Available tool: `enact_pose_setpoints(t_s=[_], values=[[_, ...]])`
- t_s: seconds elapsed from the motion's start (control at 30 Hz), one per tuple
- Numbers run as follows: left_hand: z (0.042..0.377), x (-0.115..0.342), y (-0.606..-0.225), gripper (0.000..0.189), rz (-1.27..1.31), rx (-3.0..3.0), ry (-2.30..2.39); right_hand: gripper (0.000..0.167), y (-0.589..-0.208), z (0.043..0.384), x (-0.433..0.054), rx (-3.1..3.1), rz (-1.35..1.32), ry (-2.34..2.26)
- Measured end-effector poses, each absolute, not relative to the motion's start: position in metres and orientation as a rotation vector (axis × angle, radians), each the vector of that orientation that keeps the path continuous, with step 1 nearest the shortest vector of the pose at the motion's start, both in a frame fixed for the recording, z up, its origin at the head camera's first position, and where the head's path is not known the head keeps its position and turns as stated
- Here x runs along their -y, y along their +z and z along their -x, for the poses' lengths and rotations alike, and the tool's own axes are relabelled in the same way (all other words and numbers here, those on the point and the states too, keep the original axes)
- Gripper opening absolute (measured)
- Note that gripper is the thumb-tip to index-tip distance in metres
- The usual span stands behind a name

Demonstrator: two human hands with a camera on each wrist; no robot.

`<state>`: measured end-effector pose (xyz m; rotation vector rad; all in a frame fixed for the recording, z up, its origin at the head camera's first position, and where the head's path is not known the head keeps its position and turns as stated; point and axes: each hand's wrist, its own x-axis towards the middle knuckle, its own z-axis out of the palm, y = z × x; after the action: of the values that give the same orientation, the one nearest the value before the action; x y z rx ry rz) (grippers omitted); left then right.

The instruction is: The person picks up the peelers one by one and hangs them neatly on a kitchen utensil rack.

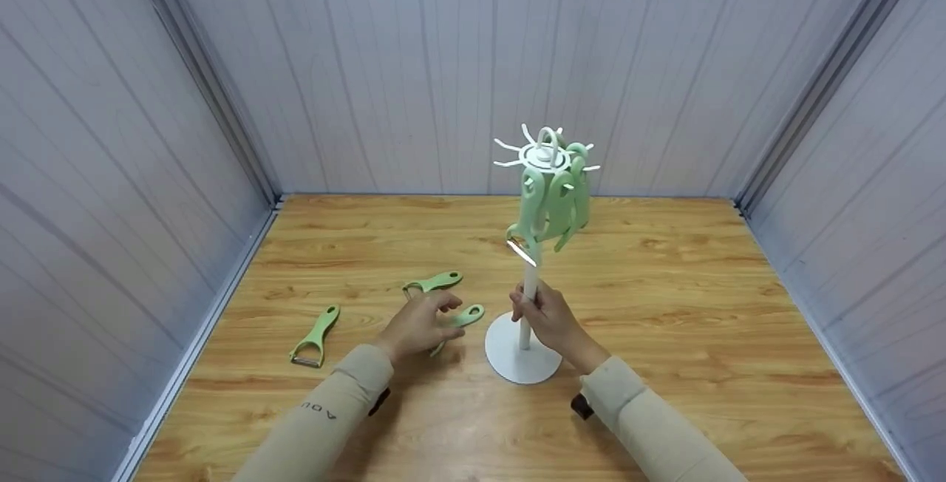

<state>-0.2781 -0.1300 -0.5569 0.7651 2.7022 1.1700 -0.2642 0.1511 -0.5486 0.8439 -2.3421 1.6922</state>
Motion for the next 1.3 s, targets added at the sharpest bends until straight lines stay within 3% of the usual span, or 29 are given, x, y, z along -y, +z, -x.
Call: enact_pose_setpoints(t_s=[0.6,0.93,1.13,1.3], values=[[0.293,0.129,-0.566,0.057,-0.630,-2.748,0.890,0.019,-0.546,0.265,-0.151,2.397,-0.804,1.707],[0.301,0.123,-0.567,0.014,-0.709,-2.711,0.803,0.019,-0.545,0.263,-0.151,2.419,-0.778,1.716],[0.306,0.119,-0.564,0.019,-0.696,-2.687,0.766,0.017,-0.544,0.263,-0.152,2.419,-0.781,1.693],[0.306,0.117,-0.562,0.011,-0.662,-2.676,0.714,0.017,-0.545,0.262,-0.152,2.418,-0.780,1.692]])
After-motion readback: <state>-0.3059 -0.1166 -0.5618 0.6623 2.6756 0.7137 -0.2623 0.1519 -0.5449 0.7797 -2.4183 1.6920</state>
